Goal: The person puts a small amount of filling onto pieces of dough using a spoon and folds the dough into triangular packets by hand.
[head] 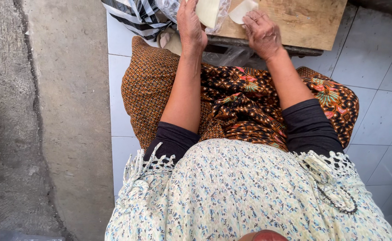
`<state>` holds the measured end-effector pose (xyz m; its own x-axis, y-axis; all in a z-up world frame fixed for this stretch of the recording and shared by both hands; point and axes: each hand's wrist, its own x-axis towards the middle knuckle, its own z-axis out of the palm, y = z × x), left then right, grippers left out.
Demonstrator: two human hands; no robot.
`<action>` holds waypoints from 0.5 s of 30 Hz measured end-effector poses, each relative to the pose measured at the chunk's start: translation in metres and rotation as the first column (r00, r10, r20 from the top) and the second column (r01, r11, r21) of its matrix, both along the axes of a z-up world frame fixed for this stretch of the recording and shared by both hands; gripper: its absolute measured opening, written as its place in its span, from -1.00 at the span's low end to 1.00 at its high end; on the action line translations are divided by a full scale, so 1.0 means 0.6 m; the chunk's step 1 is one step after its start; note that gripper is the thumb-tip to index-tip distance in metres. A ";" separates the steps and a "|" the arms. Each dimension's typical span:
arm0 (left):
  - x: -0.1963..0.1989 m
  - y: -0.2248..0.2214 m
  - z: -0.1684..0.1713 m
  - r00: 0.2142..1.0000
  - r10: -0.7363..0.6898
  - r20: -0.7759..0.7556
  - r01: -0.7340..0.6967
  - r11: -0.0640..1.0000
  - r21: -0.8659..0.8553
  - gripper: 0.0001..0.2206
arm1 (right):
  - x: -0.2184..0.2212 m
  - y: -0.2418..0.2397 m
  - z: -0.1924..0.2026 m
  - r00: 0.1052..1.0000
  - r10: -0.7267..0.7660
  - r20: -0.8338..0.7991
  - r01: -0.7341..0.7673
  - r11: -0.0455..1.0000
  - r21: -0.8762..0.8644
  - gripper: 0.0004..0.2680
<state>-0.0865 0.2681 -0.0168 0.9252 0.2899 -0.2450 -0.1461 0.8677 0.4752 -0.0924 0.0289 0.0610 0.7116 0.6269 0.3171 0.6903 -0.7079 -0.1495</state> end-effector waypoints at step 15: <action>-0.010 -0.027 -0.017 0.983 -0.179 -0.044 0.180 0.983 0.027 -0.68 | -0.013 -0.013 -0.026 0.991 -0.079 -0.112 0.096 0.984 0.153 -0.92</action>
